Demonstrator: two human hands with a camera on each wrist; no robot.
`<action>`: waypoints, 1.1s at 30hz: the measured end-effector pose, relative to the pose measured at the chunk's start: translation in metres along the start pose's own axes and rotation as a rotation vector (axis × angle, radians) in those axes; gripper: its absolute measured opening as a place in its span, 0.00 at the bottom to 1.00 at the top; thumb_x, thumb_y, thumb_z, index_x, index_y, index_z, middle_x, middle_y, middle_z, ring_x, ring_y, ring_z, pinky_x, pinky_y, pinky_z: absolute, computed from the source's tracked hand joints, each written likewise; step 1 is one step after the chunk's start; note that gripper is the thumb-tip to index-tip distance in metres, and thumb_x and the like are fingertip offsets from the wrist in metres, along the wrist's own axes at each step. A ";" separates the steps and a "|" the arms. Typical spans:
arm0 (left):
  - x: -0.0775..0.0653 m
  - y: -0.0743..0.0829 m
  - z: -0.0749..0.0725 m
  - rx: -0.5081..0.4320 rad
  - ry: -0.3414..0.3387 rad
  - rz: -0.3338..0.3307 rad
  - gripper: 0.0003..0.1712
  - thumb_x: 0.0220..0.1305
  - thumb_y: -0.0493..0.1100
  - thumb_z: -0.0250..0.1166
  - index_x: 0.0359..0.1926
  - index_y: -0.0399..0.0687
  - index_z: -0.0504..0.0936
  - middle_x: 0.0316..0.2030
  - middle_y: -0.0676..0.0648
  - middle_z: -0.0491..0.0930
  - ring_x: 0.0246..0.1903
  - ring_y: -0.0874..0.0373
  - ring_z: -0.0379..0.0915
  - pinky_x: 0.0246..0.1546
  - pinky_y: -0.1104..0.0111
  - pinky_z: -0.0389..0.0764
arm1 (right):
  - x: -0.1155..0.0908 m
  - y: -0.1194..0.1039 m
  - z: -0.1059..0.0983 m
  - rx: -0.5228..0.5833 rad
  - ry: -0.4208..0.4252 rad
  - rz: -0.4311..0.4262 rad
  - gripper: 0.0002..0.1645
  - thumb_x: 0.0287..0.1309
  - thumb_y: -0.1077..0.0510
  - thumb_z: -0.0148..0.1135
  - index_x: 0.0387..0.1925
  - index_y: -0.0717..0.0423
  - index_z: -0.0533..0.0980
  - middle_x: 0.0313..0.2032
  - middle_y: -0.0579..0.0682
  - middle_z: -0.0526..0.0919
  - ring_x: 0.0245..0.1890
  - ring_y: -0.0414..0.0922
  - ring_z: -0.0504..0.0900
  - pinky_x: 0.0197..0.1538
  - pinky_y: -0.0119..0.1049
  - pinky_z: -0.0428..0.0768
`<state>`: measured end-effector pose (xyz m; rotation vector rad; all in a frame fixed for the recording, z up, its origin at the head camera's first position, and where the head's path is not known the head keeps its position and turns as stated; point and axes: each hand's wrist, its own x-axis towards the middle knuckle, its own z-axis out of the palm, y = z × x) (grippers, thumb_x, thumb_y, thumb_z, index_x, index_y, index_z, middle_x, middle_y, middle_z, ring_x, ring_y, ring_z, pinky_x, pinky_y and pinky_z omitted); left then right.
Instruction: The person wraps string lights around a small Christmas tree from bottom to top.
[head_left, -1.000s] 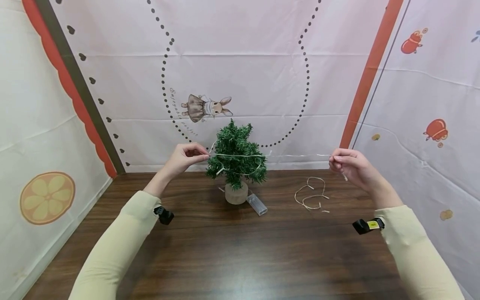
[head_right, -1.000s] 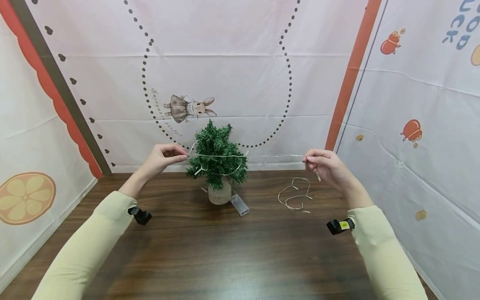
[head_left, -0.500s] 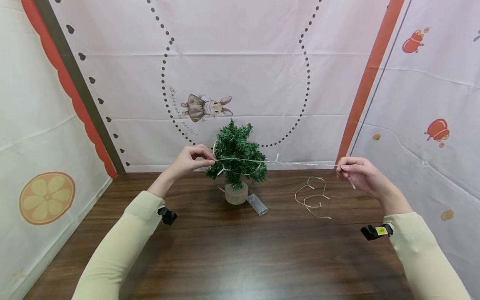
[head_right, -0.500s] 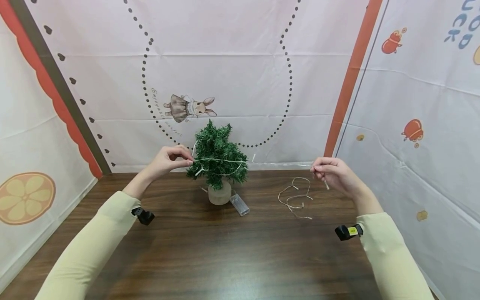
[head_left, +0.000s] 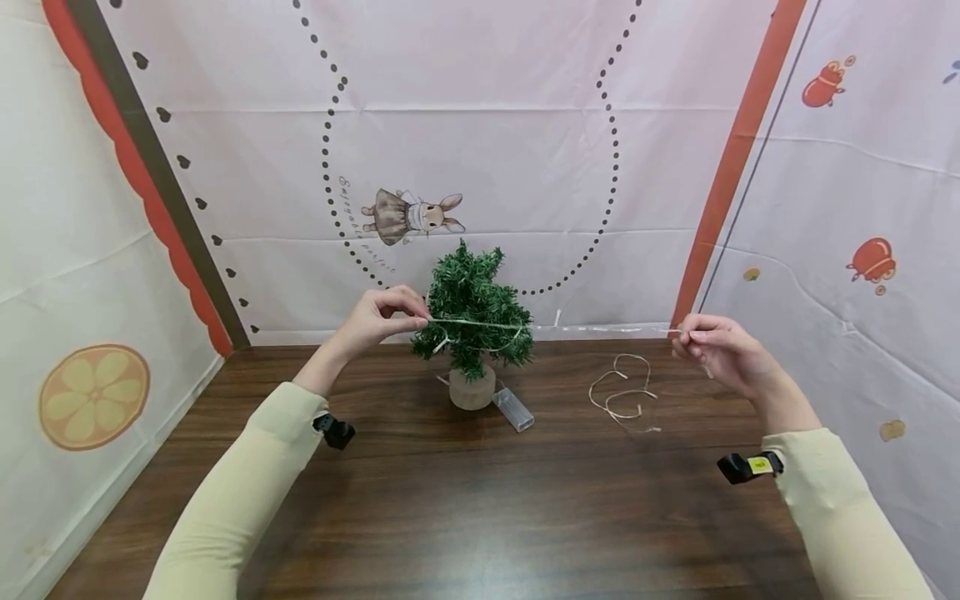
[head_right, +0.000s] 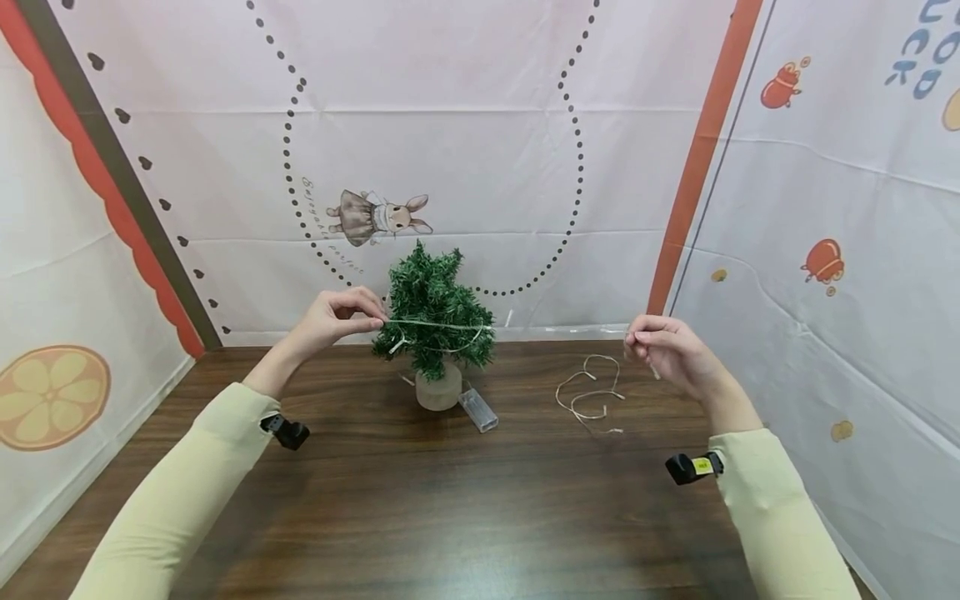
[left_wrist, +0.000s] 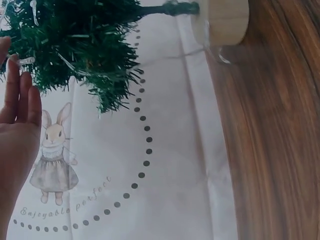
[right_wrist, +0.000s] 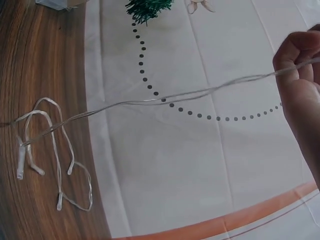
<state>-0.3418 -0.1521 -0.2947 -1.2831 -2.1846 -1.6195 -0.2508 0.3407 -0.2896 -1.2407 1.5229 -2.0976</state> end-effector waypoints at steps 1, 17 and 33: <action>0.000 0.000 0.000 0.016 -0.012 -0.007 0.04 0.56 0.28 0.66 0.34 0.31 0.83 0.37 0.43 0.80 0.44 0.57 0.74 0.43 0.69 0.77 | -0.001 0.000 -0.001 -0.003 -0.003 0.016 0.34 0.59 0.78 0.17 0.41 0.66 0.75 0.30 0.46 0.78 0.28 0.47 0.61 0.35 0.36 0.60; -0.003 -0.007 0.001 0.112 0.047 -0.094 0.05 0.59 0.33 0.66 0.36 0.36 0.85 0.37 0.42 0.80 0.34 0.56 0.73 0.33 0.73 0.75 | -0.027 0.001 -0.035 0.164 -0.034 -0.025 0.34 0.64 0.72 0.12 0.45 0.73 0.72 0.30 0.52 0.74 0.26 0.48 0.54 0.35 0.38 0.61; 0.003 0.021 0.016 0.083 0.198 -0.174 0.13 0.61 0.38 0.65 0.46 0.36 0.80 0.37 0.42 0.81 0.29 0.59 0.75 0.31 0.73 0.78 | -0.009 -0.014 -0.031 0.118 0.035 -0.068 0.27 0.70 0.70 0.21 0.43 0.70 0.72 0.33 0.52 0.77 0.29 0.47 0.52 0.37 0.37 0.48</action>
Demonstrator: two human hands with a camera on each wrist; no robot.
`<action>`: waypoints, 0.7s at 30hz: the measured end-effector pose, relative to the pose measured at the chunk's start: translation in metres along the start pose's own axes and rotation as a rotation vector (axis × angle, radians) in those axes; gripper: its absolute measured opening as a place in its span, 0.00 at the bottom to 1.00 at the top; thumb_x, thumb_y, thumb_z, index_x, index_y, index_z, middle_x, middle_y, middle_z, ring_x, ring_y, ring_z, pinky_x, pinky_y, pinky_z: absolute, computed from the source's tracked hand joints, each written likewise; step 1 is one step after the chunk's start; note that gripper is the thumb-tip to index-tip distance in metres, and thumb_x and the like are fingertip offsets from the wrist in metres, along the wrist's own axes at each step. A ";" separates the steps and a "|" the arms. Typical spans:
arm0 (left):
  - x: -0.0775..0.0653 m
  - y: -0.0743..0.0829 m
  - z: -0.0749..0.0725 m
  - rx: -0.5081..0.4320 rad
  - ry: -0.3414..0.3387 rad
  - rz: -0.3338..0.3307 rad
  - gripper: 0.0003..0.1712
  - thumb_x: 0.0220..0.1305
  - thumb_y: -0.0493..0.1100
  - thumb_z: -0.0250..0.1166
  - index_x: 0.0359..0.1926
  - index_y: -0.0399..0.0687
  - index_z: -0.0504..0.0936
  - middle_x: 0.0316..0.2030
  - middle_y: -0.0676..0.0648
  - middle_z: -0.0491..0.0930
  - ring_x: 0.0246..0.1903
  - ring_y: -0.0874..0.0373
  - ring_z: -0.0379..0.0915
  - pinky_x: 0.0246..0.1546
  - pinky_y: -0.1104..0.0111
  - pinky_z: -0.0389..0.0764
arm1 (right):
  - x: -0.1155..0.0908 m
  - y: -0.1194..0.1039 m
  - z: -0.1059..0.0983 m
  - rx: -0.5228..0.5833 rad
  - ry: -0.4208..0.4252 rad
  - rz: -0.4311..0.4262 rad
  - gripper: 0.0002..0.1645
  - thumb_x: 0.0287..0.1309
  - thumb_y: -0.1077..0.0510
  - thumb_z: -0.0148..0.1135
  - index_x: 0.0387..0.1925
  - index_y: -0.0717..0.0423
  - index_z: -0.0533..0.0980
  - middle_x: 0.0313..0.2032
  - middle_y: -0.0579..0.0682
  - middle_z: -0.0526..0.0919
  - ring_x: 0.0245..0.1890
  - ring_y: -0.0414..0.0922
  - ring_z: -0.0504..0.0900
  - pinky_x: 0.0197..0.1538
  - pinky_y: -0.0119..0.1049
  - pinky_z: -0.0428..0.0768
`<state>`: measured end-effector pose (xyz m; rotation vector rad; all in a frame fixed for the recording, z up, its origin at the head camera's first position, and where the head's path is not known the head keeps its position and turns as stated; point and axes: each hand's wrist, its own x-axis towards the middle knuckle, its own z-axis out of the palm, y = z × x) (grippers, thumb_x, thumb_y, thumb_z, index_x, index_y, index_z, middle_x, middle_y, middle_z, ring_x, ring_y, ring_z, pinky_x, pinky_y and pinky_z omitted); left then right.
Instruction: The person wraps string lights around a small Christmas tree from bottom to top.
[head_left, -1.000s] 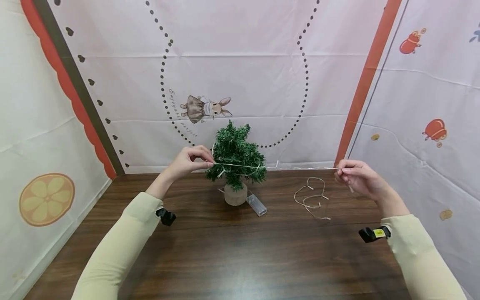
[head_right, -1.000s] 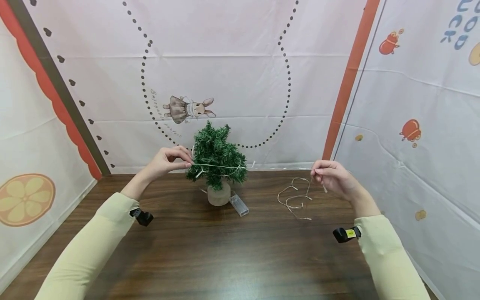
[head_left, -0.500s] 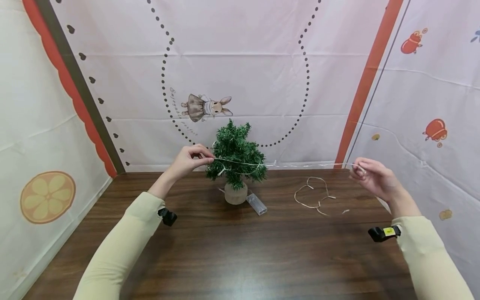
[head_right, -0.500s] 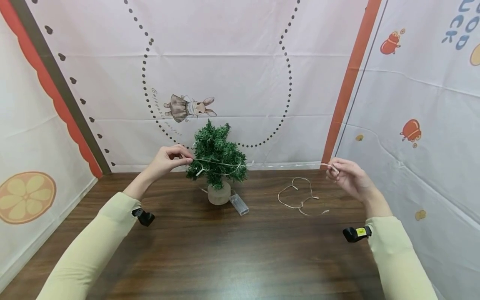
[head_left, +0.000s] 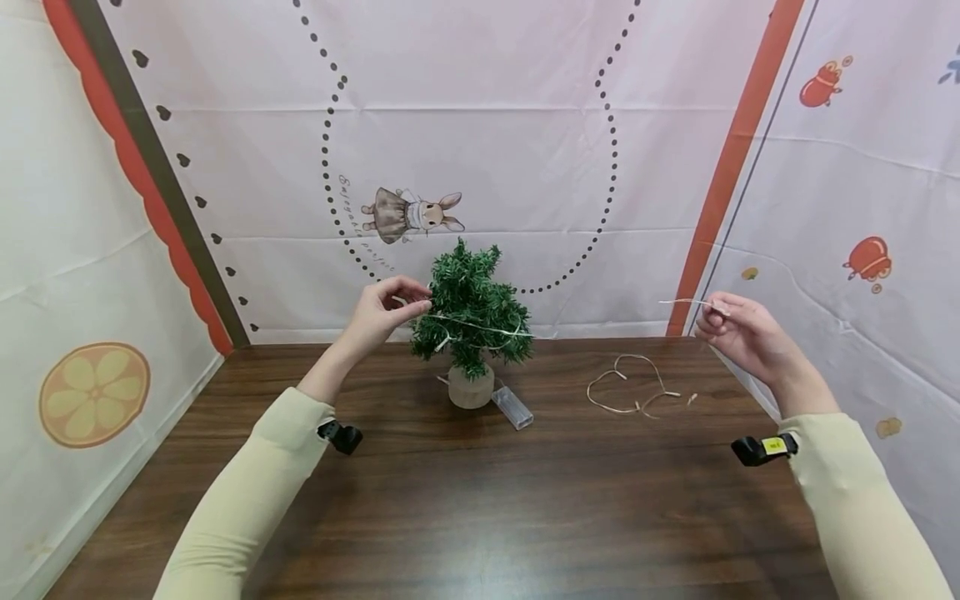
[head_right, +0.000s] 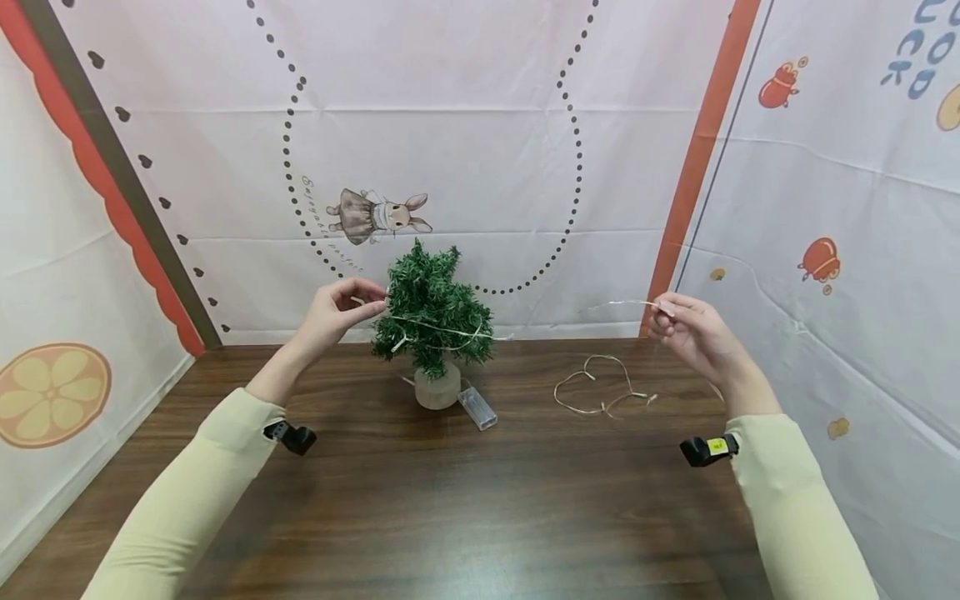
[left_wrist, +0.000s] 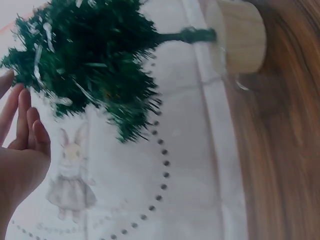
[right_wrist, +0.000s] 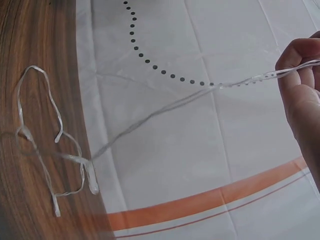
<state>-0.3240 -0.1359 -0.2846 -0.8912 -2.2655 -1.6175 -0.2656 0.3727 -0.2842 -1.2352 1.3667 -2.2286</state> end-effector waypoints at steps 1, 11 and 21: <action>0.001 0.004 0.002 -0.010 0.021 0.021 0.14 0.61 0.37 0.65 0.46 0.34 0.80 0.36 0.43 0.80 0.29 0.60 0.75 0.31 0.73 0.78 | 0.002 0.000 0.001 -0.010 0.009 0.001 0.27 0.70 0.70 0.21 0.43 0.70 0.72 0.32 0.51 0.77 0.29 0.47 0.53 0.36 0.37 0.48; 0.009 0.058 0.037 -0.106 0.113 0.192 0.12 0.58 0.32 0.66 0.42 0.30 0.79 0.32 0.47 0.81 0.29 0.59 0.74 0.31 0.74 0.76 | 0.016 -0.003 0.009 -0.081 0.089 0.065 0.23 0.72 0.68 0.27 0.41 0.65 0.73 0.30 0.48 0.76 0.29 0.47 0.56 0.37 0.33 0.64; 0.048 0.068 0.106 -0.068 -0.082 0.281 0.15 0.58 0.38 0.68 0.47 0.40 0.81 0.41 0.42 0.83 0.37 0.57 0.78 0.42 0.62 0.81 | 0.031 0.003 0.016 -0.133 0.091 0.093 0.20 0.72 0.68 0.30 0.39 0.65 0.73 0.28 0.47 0.74 0.28 0.48 0.54 0.36 0.38 0.52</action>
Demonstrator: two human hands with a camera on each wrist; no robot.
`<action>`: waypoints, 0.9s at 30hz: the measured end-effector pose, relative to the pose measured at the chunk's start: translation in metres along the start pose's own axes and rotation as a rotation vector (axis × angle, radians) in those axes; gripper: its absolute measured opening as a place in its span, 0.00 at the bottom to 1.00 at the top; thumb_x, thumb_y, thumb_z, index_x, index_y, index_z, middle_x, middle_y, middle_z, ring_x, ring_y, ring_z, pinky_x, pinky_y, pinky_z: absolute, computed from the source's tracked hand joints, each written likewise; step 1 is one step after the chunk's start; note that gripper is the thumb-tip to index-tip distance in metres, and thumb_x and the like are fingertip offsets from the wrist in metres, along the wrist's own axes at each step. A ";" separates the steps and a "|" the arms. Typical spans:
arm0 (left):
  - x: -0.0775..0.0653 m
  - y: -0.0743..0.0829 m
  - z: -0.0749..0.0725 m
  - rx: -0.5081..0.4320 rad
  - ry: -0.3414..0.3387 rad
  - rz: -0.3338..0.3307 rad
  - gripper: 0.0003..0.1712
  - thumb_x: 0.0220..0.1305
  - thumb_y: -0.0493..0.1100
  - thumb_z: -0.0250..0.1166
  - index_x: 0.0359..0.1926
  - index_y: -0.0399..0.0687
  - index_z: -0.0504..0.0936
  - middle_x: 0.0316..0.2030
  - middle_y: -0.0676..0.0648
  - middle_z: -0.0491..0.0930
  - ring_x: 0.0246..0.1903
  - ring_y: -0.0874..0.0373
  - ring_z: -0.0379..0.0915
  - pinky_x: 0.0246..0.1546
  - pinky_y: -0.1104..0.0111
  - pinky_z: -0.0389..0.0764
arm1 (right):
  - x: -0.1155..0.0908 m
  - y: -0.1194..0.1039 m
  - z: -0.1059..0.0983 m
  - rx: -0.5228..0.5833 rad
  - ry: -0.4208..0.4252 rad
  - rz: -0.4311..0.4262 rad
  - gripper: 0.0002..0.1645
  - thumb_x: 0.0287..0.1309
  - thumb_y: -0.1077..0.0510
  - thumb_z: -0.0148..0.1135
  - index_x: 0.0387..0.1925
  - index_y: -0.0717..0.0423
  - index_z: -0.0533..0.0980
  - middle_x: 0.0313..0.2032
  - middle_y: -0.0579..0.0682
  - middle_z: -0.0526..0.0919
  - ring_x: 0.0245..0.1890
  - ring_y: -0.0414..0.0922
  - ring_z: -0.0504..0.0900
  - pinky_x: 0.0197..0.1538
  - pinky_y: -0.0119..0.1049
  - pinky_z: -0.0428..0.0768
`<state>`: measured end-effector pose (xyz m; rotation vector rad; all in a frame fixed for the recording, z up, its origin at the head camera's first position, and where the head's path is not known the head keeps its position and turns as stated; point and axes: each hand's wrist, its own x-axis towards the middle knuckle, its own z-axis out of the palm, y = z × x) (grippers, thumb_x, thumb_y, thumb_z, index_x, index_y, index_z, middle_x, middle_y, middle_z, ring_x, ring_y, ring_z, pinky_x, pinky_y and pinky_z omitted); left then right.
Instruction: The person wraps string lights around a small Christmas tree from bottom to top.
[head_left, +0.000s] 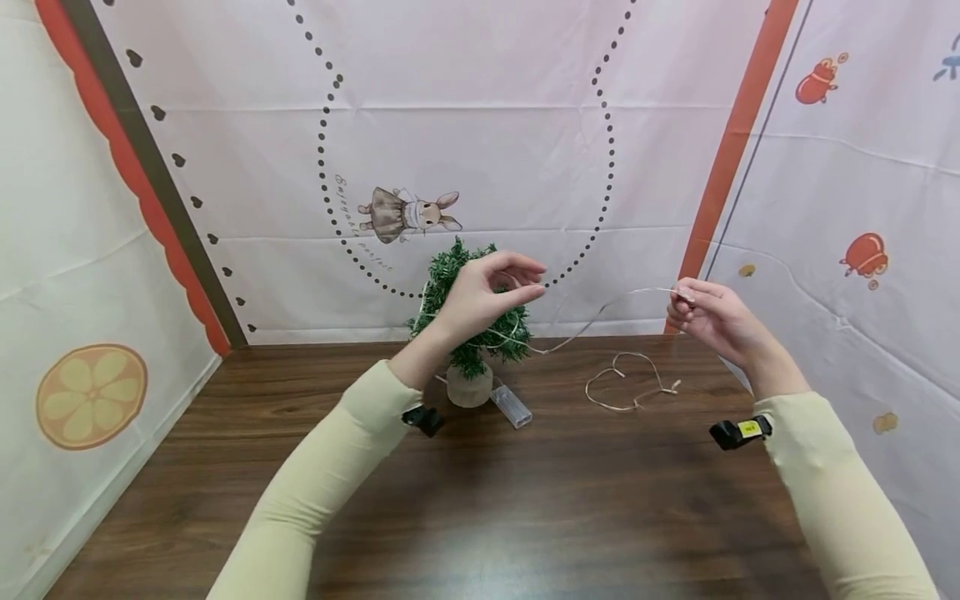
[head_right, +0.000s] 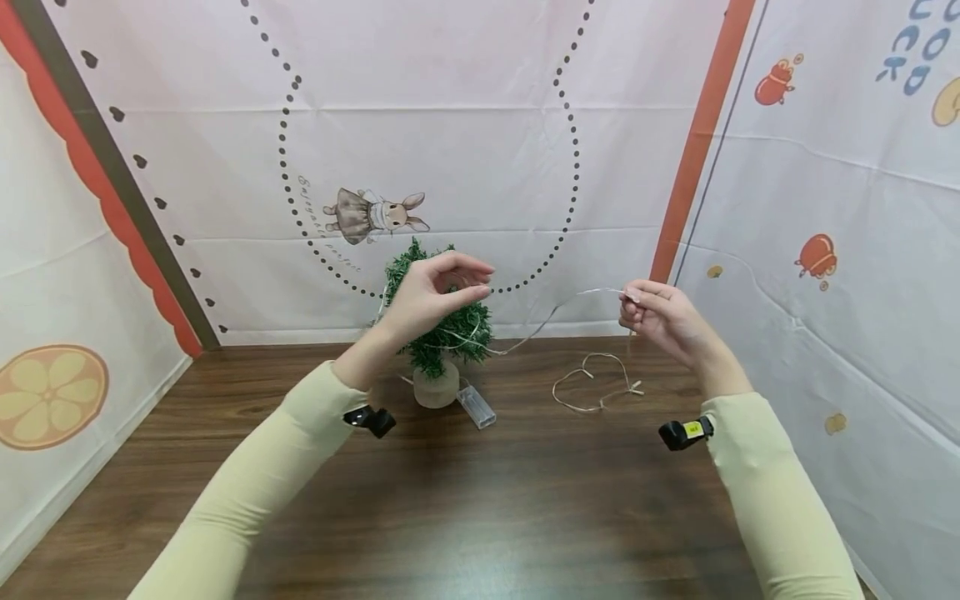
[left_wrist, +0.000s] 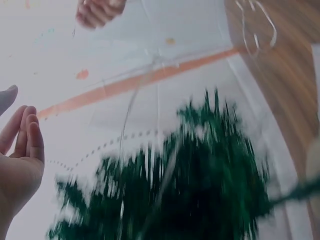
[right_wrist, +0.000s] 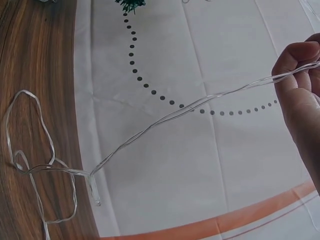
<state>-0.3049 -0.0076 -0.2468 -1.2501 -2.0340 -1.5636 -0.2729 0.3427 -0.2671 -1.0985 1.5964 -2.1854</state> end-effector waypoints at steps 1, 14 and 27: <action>0.004 -0.003 0.007 -0.003 -0.008 -0.001 0.15 0.58 0.40 0.68 0.47 0.42 0.82 0.40 0.44 0.83 0.37 0.59 0.78 0.41 0.62 0.80 | 0.002 0.001 0.001 -0.012 0.006 0.005 0.20 0.72 0.68 0.30 0.38 0.64 0.73 0.28 0.47 0.74 0.28 0.48 0.54 0.35 0.38 0.51; 0.036 -0.019 0.075 -0.058 -0.109 -0.113 0.14 0.58 0.46 0.69 0.45 0.46 0.84 0.38 0.50 0.83 0.34 0.63 0.78 0.38 0.72 0.80 | 0.016 0.009 0.010 -0.037 0.061 0.051 0.18 0.71 0.67 0.38 0.36 0.61 0.77 0.26 0.45 0.77 0.26 0.40 0.68 0.32 0.32 0.62; 0.043 -0.009 0.090 -0.037 -0.084 -0.223 0.09 0.56 0.45 0.71 0.33 0.43 0.88 0.30 0.48 0.85 0.27 0.59 0.77 0.29 0.74 0.77 | 0.019 0.017 0.010 -0.086 0.106 0.130 0.18 0.71 0.65 0.41 0.34 0.57 0.78 0.25 0.44 0.77 0.25 0.37 0.72 0.37 0.30 0.72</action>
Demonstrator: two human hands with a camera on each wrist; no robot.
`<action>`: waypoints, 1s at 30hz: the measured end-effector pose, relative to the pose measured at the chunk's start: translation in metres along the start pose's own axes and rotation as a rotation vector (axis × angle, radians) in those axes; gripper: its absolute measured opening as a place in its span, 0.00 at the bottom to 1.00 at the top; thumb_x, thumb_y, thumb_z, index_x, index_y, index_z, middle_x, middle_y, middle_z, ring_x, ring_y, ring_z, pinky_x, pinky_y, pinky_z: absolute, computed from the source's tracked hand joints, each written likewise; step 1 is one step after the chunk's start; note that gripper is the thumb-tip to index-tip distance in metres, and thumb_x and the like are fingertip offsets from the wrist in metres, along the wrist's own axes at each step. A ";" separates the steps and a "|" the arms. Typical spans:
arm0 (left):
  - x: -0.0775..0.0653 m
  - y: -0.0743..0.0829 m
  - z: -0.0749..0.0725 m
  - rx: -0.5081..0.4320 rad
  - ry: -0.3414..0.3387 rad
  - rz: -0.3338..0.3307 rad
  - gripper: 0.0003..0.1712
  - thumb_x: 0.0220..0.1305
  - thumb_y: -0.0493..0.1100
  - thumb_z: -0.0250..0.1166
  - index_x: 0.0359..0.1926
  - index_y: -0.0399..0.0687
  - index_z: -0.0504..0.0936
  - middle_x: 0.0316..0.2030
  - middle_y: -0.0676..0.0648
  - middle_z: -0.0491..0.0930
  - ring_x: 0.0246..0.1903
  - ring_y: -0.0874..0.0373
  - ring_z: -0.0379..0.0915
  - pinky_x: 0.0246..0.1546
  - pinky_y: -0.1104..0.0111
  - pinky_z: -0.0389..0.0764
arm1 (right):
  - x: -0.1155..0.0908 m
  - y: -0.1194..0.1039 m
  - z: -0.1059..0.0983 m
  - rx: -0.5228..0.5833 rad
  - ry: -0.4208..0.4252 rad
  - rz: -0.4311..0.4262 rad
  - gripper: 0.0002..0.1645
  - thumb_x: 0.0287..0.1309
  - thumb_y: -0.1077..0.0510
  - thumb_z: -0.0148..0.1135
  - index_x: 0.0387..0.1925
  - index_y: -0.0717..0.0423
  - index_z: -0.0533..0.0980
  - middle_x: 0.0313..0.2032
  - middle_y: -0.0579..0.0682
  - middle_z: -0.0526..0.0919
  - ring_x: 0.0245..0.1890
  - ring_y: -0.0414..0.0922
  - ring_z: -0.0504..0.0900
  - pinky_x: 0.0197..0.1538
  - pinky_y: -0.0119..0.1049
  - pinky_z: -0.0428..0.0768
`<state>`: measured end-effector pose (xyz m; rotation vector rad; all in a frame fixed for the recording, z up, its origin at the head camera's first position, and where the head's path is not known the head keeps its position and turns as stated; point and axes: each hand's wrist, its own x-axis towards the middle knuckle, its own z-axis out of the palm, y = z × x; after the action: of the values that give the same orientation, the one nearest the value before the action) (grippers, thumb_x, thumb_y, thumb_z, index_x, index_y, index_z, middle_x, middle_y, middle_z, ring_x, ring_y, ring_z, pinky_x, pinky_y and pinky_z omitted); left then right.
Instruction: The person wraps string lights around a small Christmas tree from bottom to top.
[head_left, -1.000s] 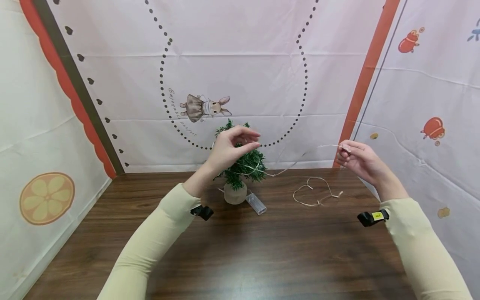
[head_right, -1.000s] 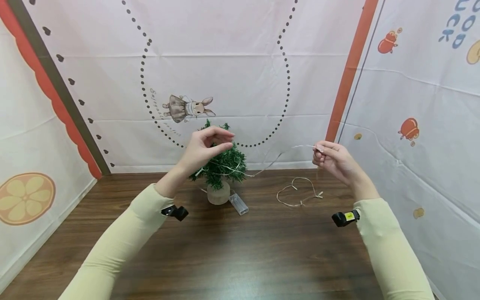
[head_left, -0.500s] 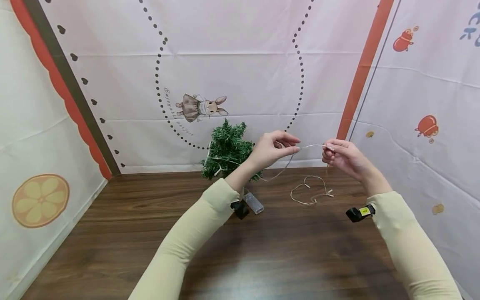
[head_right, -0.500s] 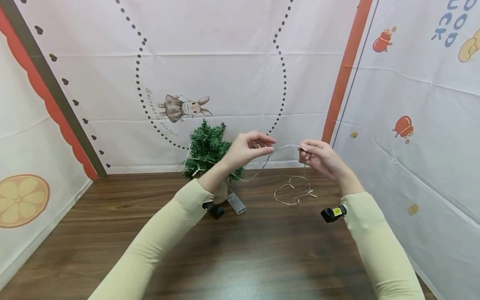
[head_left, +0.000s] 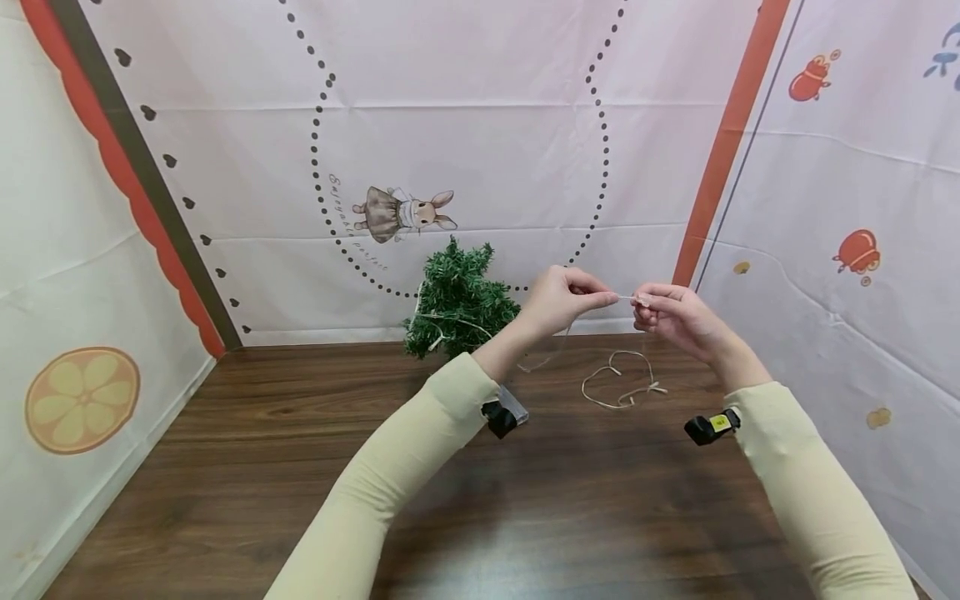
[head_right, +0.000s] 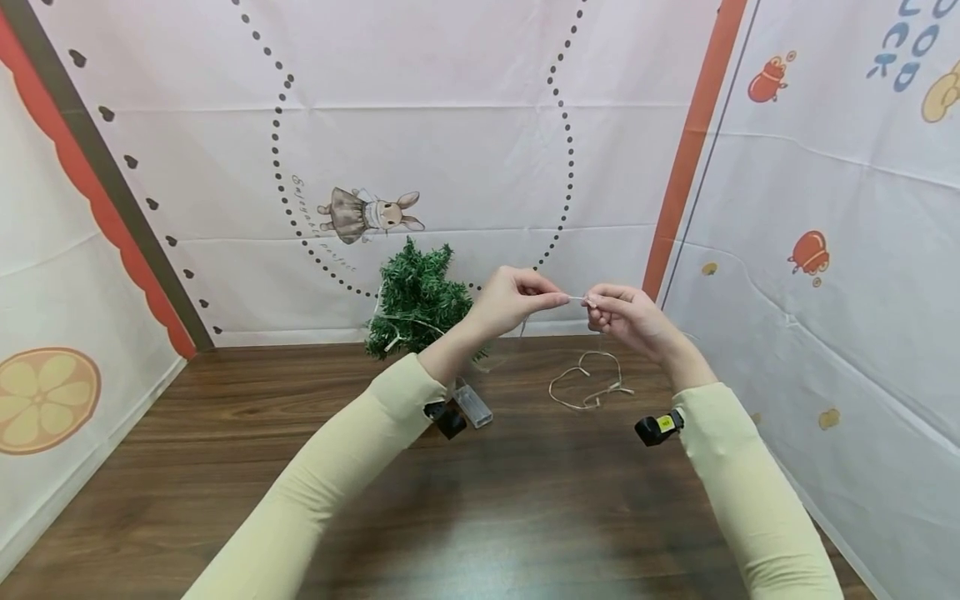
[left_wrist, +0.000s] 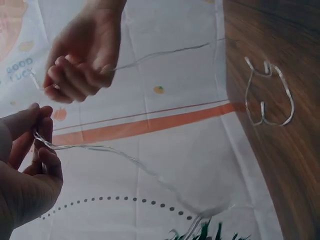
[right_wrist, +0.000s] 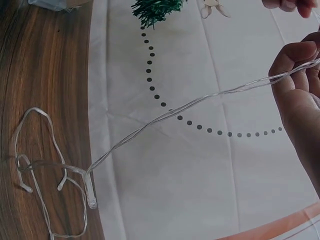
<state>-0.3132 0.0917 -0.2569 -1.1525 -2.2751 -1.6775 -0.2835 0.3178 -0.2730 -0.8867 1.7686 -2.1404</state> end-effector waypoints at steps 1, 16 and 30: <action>0.001 0.001 -0.003 0.013 0.010 0.000 0.10 0.56 0.45 0.71 0.33 0.43 0.88 0.31 0.48 0.85 0.27 0.60 0.77 0.29 0.74 0.77 | 0.000 0.000 0.000 -0.007 0.003 0.003 0.18 0.72 0.65 0.40 0.34 0.57 0.78 0.25 0.44 0.77 0.25 0.37 0.72 0.36 0.30 0.71; 0.000 0.001 -0.051 0.015 0.144 -0.026 0.08 0.58 0.43 0.69 0.31 0.42 0.88 0.23 0.46 0.85 0.24 0.53 0.81 0.26 0.71 0.80 | -0.039 -0.002 -0.036 0.039 -0.051 -0.093 0.25 0.73 0.68 0.28 0.40 0.63 0.77 0.25 0.46 0.72 0.27 0.46 0.55 0.33 0.38 0.49; 0.000 0.013 -0.093 -0.014 0.224 -0.090 0.08 0.61 0.39 0.65 0.37 0.38 0.86 0.38 0.39 0.85 0.30 0.56 0.84 0.39 0.68 0.83 | -0.069 -0.009 -0.070 0.151 -0.115 -0.125 0.29 0.72 0.67 0.18 0.41 0.67 0.73 0.24 0.50 0.57 0.26 0.45 0.50 0.34 0.36 0.49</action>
<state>-0.3375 0.0144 -0.2103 -0.8270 -2.2085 -1.7572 -0.2679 0.4134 -0.2914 -1.0826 1.5119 -2.2150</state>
